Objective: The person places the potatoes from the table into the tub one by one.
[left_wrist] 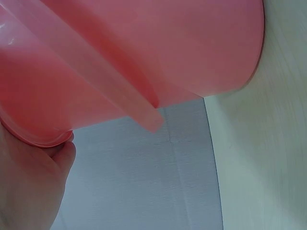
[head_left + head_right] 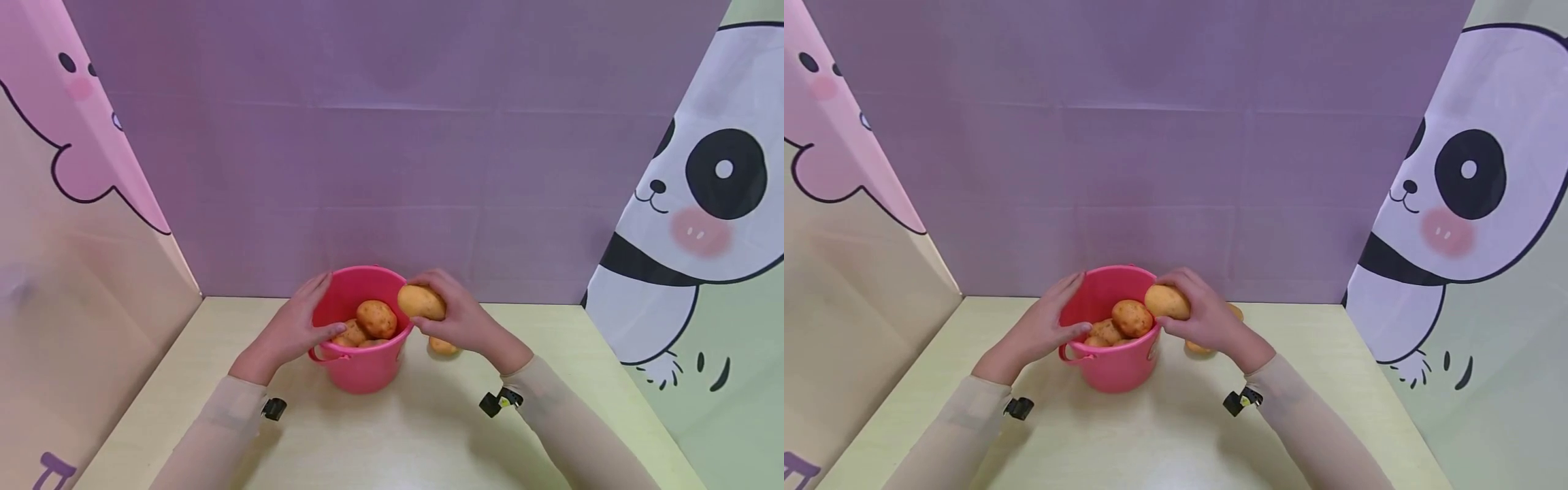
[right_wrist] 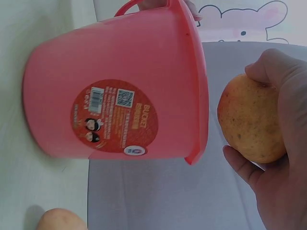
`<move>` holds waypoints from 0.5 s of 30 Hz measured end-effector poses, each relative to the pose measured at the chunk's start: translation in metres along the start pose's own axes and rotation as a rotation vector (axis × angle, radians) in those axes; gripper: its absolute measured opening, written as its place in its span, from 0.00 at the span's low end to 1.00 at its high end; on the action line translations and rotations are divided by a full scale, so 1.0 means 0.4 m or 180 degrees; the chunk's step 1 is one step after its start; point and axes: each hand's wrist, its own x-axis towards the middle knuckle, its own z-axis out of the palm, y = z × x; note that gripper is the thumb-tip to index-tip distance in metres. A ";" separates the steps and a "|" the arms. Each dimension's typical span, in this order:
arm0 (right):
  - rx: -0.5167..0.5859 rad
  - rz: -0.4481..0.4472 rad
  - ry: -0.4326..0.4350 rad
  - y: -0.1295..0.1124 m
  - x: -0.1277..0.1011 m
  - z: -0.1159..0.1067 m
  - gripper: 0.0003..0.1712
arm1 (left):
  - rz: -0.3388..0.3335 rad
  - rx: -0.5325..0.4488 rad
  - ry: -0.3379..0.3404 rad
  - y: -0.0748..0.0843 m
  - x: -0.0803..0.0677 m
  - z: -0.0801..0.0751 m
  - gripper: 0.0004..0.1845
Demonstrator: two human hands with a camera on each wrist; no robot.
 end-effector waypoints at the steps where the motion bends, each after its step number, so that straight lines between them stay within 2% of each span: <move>1: -0.0005 -0.0017 -0.0011 -0.001 0.005 0.001 0.32 | -0.0001 0.0004 0.0002 0.001 0.000 0.000 0.62; 15: 0.0141 -0.0209 -0.0182 -0.013 0.071 0.032 0.31 | 0.0004 0.0020 -0.0020 -0.001 0.000 0.001 0.61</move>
